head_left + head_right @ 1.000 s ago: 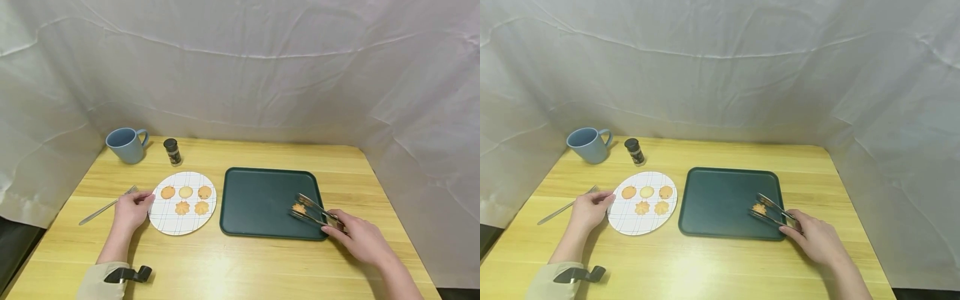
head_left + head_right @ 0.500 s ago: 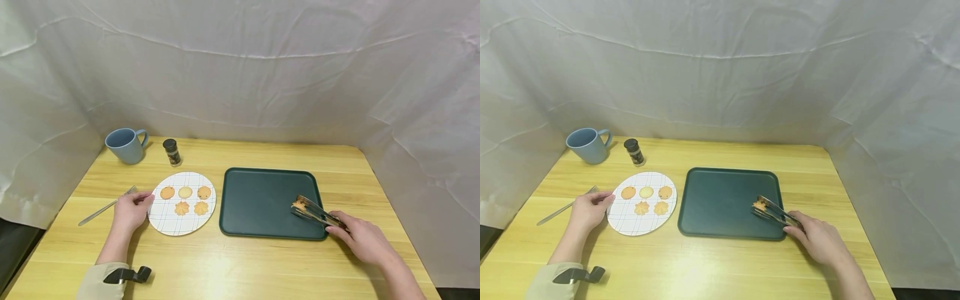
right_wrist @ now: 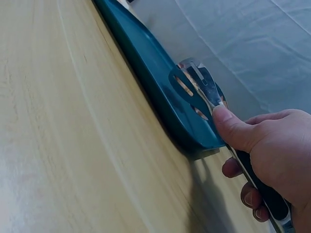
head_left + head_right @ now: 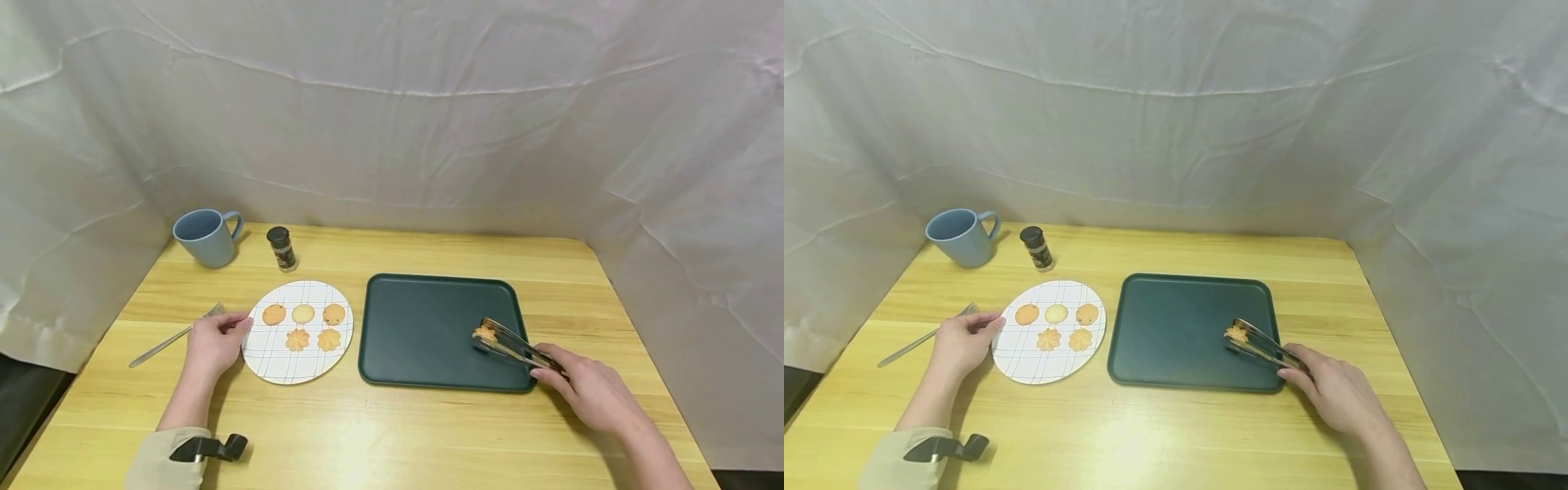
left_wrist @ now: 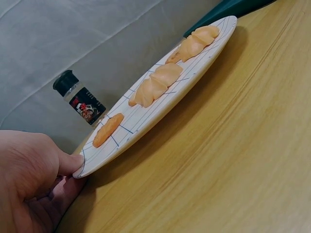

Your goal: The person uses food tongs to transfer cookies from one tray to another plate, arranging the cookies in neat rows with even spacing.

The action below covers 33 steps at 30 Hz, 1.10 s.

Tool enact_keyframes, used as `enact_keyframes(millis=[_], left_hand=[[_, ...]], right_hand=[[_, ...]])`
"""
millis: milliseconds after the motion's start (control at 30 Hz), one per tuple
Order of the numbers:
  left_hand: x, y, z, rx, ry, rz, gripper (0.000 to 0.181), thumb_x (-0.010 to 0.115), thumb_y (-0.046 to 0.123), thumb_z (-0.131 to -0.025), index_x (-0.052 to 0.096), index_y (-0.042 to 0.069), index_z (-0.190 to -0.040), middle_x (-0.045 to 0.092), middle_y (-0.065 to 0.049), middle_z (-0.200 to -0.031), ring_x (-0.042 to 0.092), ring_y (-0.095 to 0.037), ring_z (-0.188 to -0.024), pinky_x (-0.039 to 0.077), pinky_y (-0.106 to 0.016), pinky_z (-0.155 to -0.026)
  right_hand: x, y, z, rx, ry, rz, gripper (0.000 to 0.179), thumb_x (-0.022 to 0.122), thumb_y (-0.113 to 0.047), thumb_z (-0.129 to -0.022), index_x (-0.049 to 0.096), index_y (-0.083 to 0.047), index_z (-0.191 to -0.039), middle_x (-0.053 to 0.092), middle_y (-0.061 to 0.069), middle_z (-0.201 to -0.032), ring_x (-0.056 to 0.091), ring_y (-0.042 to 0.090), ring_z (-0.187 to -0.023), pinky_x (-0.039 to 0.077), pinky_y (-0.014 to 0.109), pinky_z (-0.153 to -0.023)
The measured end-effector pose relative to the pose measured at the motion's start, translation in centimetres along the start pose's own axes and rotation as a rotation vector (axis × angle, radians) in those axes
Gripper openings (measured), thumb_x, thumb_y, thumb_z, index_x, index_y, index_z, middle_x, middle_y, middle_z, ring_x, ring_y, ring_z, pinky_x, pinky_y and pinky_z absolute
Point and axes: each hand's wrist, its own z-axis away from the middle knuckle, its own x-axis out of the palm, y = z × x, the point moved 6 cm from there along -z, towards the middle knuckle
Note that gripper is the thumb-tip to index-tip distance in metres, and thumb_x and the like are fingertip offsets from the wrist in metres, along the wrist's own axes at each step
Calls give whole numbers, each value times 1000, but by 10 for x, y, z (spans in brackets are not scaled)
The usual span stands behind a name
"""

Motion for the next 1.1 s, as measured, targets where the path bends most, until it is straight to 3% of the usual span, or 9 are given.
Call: enact_keyframes(millis=[267,433,567,800,1100], left_hand=[[-2,1,0,1,1,-2,33,68,22,-105,75,-4,-123,74,-21,-110,66,-31,-99,49,-34,-78],[-2,2,2,-2,-1,1,33,68,22,-105,75,-4,-123,74,-21,-110,65,-32,-100,49,-35,-79],[-1,1,2,-6,0,7,33,68,22,-105,75,-4,-123,74,-21,-110,66,-32,-100,49,-34,-79],[1,-3,2,-7,0,7,33,68,23,-105,75,-4,-123,74,-20,-111,66,-31,-101,50,-36,-80],[0,0,2,8,13,14,33,69,22,-104,76,-4,-122,75,-20,-110,67,-31,-100,50,-32,-79]], right_hand=[[-3,-9,-6,-19,6,8,47,61,-53,-106,65,-21,-140,74,2,-121,72,28,-100,55,58,-83],[-4,-17,-12,-46,14,8,47,62,-53,-105,64,-22,-140,71,-7,-107,61,13,-80,52,44,-71],[-6,-22,-17,-72,28,4,47,63,-53,-105,64,-21,-139,68,-11,-100,54,10,-73,47,38,-67],[-12,-35,-25,-109,41,28,48,64,-52,-104,64,-21,-141,73,-5,-116,62,11,-84,54,48,-78],[-12,-58,-40,-164,44,30,51,63,-53,-104,64,-20,-143,73,-4,-117,65,13,-87,55,48,-80]])
